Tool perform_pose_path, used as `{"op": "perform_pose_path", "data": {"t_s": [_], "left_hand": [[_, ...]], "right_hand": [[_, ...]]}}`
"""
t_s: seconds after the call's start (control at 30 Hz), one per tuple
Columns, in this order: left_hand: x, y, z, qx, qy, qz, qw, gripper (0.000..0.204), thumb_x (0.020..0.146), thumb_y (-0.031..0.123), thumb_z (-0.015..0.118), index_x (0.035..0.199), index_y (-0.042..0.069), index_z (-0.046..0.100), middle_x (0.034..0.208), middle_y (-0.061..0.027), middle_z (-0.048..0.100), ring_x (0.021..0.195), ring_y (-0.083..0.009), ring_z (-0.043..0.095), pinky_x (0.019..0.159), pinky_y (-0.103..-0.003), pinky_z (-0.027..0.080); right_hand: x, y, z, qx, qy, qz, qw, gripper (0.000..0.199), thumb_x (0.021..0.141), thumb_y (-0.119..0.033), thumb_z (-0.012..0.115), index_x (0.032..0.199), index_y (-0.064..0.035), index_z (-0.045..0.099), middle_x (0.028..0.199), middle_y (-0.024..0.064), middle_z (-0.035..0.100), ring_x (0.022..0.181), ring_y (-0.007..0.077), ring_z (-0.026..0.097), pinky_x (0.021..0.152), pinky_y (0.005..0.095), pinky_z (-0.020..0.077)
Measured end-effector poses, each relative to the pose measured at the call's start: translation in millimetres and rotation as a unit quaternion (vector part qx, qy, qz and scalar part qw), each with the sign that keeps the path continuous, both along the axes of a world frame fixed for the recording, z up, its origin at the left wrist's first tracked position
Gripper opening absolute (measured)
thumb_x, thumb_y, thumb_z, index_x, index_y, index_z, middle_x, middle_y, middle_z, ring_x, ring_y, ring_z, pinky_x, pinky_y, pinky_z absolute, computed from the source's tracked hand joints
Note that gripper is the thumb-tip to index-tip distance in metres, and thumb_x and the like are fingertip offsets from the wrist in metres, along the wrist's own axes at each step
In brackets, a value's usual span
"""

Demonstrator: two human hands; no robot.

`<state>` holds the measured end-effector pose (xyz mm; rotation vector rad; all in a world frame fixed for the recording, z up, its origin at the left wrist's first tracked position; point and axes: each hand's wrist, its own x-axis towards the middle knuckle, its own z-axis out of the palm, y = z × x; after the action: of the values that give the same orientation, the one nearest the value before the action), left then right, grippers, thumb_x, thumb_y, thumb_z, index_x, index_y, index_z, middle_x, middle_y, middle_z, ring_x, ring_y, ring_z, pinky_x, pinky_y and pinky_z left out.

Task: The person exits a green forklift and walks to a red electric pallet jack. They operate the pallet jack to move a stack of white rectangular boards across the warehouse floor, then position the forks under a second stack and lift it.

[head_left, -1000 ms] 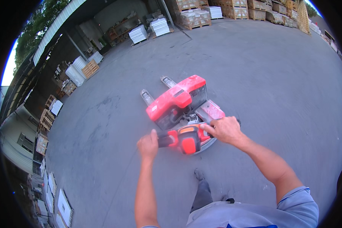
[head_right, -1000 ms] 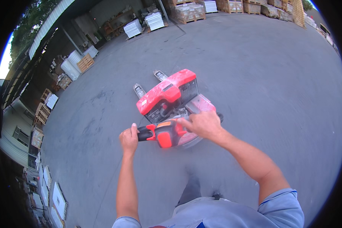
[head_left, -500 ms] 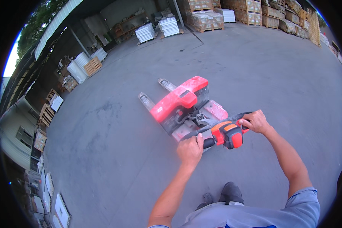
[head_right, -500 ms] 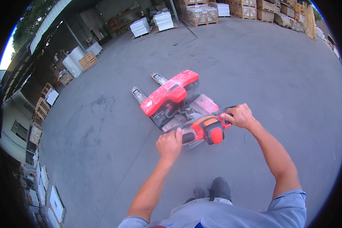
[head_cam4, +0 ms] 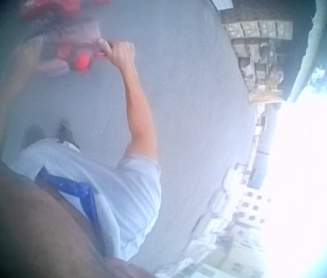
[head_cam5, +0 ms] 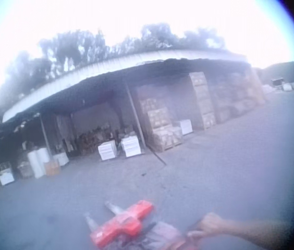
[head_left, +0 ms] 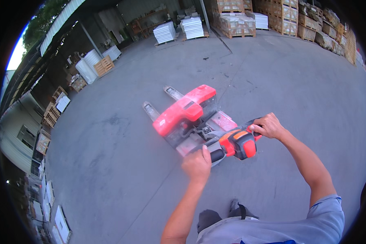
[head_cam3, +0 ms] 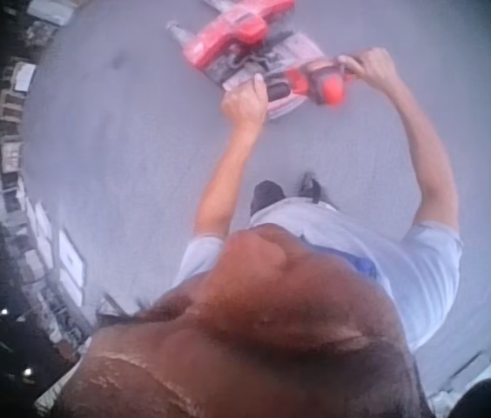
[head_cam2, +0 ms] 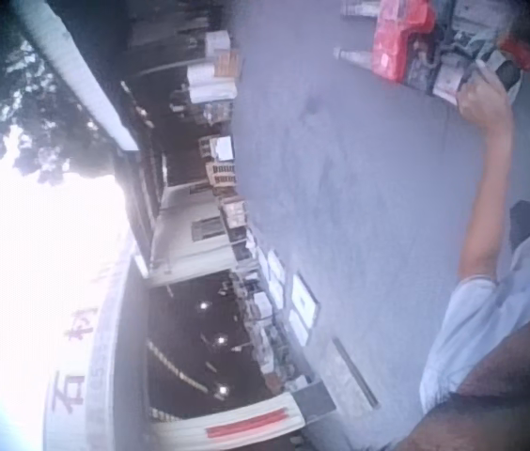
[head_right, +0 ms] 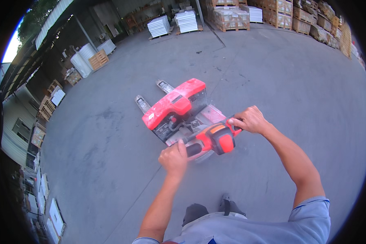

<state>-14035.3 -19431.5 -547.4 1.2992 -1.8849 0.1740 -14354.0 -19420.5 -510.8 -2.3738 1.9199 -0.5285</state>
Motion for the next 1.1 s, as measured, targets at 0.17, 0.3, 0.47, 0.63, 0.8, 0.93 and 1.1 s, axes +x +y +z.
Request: {"op": "perform_pose_path", "data": {"t_s": [0.17,0.3,0.47,0.63,0.8,0.93,1.1], "left_hand": [[-31,0,-1,0.011,0.005,0.016,1.000,0.038,0.092,0.029,0.058,0.064,0.006,0.070,0.057,-0.0160,0.062,0.052,-0.0356,0.062,0.053,-0.047,0.049],[-52,8,-7,0.031,-0.023,0.012,0.999,0.042,0.093,0.033,0.057,0.063,0.006,0.067,0.057,-0.0165,0.062,0.052,-0.0370,0.062,0.051,-0.048,0.049],[-75,0,-28,0.108,-0.066,-0.015,0.992,0.046,0.095,0.037,0.054,0.064,0.005,0.065,0.060,-0.0181,0.063,0.055,-0.0392,0.064,0.053,-0.049,0.051],[-90,-18,-60,0.152,-0.069,-0.030,0.986,0.043,0.094,0.036,0.057,0.065,0.005,0.065,0.062,-0.0165,0.064,0.056,-0.0383,0.064,0.054,-0.049,0.052],[-95,-48,-75,0.081,-0.065,0.019,0.994,0.041,0.092,0.034,0.059,0.062,0.007,0.063,0.059,-0.0145,0.063,0.052,-0.0356,0.063,0.051,-0.048,0.050],[-93,-85,-76,0.068,-0.069,0.057,0.994,0.041,0.090,0.035,0.063,0.060,0.007,0.063,0.056,-0.0134,0.062,0.050,-0.0334,0.062,0.049,-0.046,0.049],[-75,-140,-90,0.068,-0.084,0.115,0.987,0.040,0.087,0.036,0.066,0.058,0.008,0.063,0.054,-0.0119,0.061,0.046,-0.0307,0.060,0.046,-0.043,0.047]], "right_hand": [[-32,-15,-3,0.003,-0.012,0.007,1.000,0.055,0.095,-0.056,0.049,0.079,-0.0110,0.076,0.058,0.0103,0.064,0.058,0.0310,0.061,0.058,0.0411,0.0488],[-59,-22,-21,-0.018,-0.008,0.021,1.000,0.054,0.094,-0.056,0.050,0.076,-0.0116,0.074,0.059,0.0096,0.063,0.058,0.0312,0.062,0.057,0.0412,0.0484],[-82,-42,-50,-0.021,-0.014,0.017,1.000,0.055,0.093,-0.057,0.050,0.074,-0.0116,0.073,0.063,0.0103,0.065,0.062,0.0308,0.063,0.059,0.0410,0.0486],[-92,-64,-81,0.008,-0.026,0.010,1.000,0.055,0.090,-0.058,0.051,0.073,-0.0107,0.073,0.065,0.0101,0.066,0.067,0.0300,0.064,0.063,0.0409,0.0489],[-94,-103,-90,-0.017,-0.020,0.033,0.999,0.054,0.091,-0.057,0.051,0.073,-0.0101,0.073,0.066,0.0098,0.067,0.066,0.0301,0.064,0.062,0.0408,0.0490],[-88,-155,-90,-0.034,-0.034,0.062,0.997,0.054,0.091,-0.057,0.051,0.075,-0.0103,0.073,0.067,0.0094,0.068,0.067,0.0298,0.065,0.062,0.0409,0.0490],[-65,-229,-101,0.016,0.014,0.066,0.998,0.056,0.089,-0.062,0.052,0.081,-0.0119,0.075,0.070,0.0119,0.068,0.072,0.0323,0.065,0.069,0.0433,0.0499]]}}
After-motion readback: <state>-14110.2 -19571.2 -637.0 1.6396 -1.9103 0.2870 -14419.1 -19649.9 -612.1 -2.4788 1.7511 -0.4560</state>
